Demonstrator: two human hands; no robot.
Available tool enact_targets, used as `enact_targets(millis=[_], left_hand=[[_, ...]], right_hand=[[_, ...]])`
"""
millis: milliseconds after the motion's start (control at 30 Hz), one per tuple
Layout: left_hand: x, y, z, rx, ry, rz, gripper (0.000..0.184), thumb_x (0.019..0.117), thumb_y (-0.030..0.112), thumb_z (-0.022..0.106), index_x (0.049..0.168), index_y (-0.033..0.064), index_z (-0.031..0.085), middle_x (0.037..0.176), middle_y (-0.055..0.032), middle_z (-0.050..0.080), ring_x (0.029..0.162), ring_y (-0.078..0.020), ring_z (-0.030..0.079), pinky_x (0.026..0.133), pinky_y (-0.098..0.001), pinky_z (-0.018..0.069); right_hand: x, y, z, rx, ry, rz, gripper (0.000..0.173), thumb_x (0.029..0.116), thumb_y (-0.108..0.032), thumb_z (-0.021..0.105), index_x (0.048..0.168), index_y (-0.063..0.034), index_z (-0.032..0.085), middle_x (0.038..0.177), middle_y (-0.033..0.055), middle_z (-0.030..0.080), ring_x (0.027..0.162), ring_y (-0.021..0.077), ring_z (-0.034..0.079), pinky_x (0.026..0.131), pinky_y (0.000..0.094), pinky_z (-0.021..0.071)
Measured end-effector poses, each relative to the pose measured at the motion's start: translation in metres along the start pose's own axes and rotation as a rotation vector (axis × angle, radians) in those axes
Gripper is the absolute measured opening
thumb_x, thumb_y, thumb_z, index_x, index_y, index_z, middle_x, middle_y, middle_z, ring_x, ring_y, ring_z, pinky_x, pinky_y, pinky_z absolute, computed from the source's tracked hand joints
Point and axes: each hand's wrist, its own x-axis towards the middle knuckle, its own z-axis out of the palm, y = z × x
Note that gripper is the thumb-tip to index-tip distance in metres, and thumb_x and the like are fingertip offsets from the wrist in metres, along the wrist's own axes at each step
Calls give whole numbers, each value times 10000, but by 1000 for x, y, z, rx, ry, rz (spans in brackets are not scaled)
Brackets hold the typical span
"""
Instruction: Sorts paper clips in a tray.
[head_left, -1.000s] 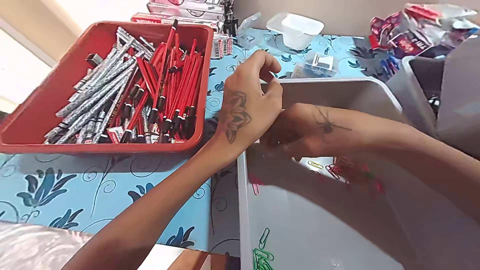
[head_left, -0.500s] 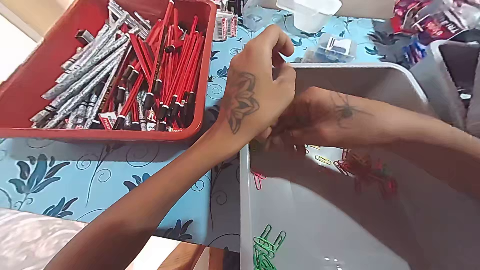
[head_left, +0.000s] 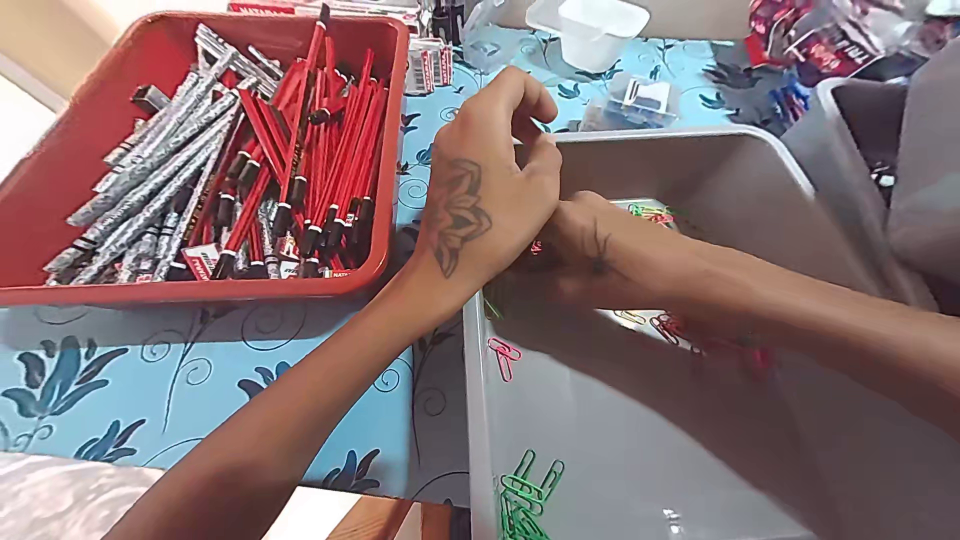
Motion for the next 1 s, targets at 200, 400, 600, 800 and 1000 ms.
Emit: enact_targets(millis=[200,400,600,800,1000], left_hand=[[0,-1,0,5,3,14,180,976,82,547,1126,58,644,1068,-32,664,823,-4,647,686,-170,527],[0,-1,0,17,-3,16,185,977,88,549,1135,57,642,1076,-29,661,813,6,647,685,-161,532],[0,1,0,34,-7,-4,182,985,91,551,1140,62,643,1088,-30,664,773,8,645,645,-156,527],[-1,1,-1,25,-17,-8,177,986,92,552,1136,69,642,1088,-23,660,792,12,643,665,-155,527],[0,1,-1,43,-15,6,181,984,102,552,1139,66,640,1079,-24,662,798,13,645,672,-153,529]], right_hand=[[-2,-6,-12,-48,38,211,93,855,-189,725,812,-167,645,636,-56,536,579,89,529,507,322,394],[-9,-8,4,6,58,8,179,920,-260,689,806,-122,681,645,-31,567,578,89,550,508,308,418],[-9,-21,18,11,-129,70,173,917,-247,687,780,-146,655,608,-55,543,548,77,542,482,308,428],[-11,-12,13,31,-80,24,222,918,-324,716,808,-136,669,672,-42,590,620,82,591,528,315,469],[-9,-23,7,21,-121,97,137,900,-185,699,787,-125,648,654,-26,559,601,105,560,516,323,432]])
